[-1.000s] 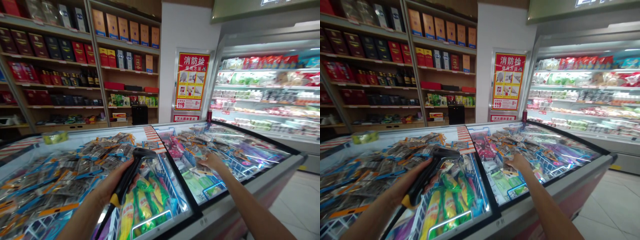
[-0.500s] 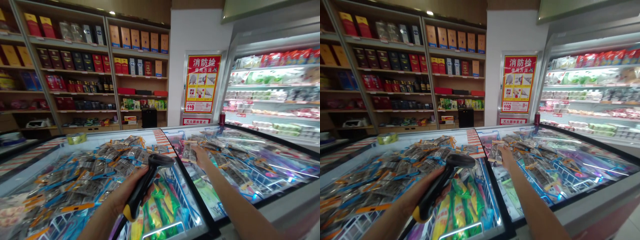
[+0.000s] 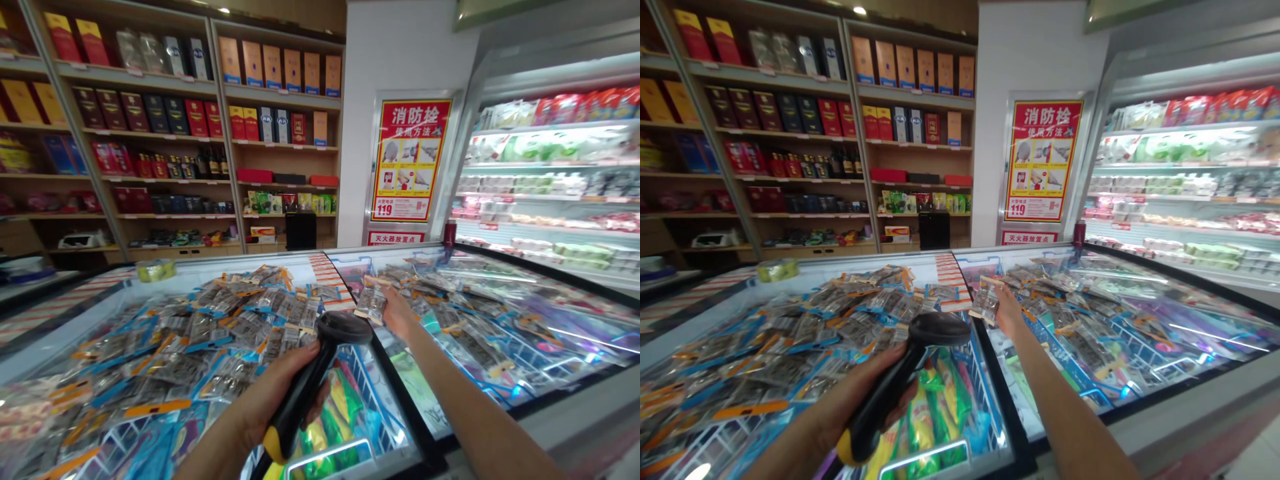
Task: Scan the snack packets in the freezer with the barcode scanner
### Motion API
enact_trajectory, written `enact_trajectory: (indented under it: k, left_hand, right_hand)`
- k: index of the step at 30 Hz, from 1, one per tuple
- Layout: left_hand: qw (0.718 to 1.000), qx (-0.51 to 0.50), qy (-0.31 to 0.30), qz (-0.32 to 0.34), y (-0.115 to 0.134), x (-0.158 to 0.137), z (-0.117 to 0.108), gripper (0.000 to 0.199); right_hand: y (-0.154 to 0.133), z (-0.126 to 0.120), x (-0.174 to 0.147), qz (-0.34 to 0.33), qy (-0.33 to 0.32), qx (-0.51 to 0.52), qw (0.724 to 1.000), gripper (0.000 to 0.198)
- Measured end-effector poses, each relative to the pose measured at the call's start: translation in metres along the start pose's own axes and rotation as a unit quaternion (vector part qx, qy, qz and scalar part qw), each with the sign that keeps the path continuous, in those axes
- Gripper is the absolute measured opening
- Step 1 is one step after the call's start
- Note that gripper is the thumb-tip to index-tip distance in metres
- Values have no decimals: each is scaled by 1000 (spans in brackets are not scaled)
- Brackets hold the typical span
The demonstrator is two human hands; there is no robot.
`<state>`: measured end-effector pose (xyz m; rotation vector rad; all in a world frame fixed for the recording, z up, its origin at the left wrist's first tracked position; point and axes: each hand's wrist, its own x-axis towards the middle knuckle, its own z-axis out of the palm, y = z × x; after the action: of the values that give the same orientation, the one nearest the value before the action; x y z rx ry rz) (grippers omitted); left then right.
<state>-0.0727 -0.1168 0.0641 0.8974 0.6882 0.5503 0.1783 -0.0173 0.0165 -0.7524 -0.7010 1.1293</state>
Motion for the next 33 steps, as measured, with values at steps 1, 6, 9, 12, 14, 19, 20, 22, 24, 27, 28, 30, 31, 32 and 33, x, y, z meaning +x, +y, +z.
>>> enact_trajectory:
  k: [1,6,9,12,14,19,20,22,24,27,28,30,31,32,33]
  left_hand:
    - [1000,5,2,7,-1,0,1,39]
    - [999,30,6,20,-2,-2,5,37]
    - [999,31,10,19,-1,-3,4,37]
    - [1000,20,7,12,0,-2,2,39]
    - [1000,11,1,7,-1,-1,1,41]
    - [1000,5,1,4,0,-2,1,41]
    - [1000,8,5,2,0,-3,2,41]
    - [1000,14,12,-6,1,-4,3,42]
    - [1000,19,14,-13,1,-4,4,43]
    - [1000,22,16,-10,0,-4,4,43]
    - [1000,22,19,-7,-1,-4,4,43]
    - [999,21,26,-4,-1,-3,3,43]
    - [999,21,29,-4,-1,-3,3,43]
    - [999,22,32,-6,-1,-3,3,43]
    - [999,23,35,-8,-1,-3,3,43]
  right_hand:
    - [0,1,-1,0,-3,2,1000,16]
    - [0,1,-2,5,1,1,1000,15]
    - [0,-2,0,-2,-4,-2,1000,15]
    - [-2,-4,2,-10,-7,-1,1000,16]
    - [-2,-6,3,-9,-3,4,1000,15]
    - [-2,-10,6,-11,0,9,1000,16]
    - [-3,-10,6,-12,-1,8,1000,16]
    - [-4,-11,7,-11,-7,3,1000,18]
    - [-7,-12,6,-4,-24,-7,1000,21]
    - [-10,-12,5,4,-35,-12,999,22]
    - [-11,-11,5,4,-31,-8,999,21]
    - [-12,-10,4,1,-22,5,1000,20]
    - [-12,-9,4,1,-19,10,1000,20]
    - [-12,-8,4,2,-17,13,1000,20]
    - [-13,-8,3,3,-16,15,1000,21]
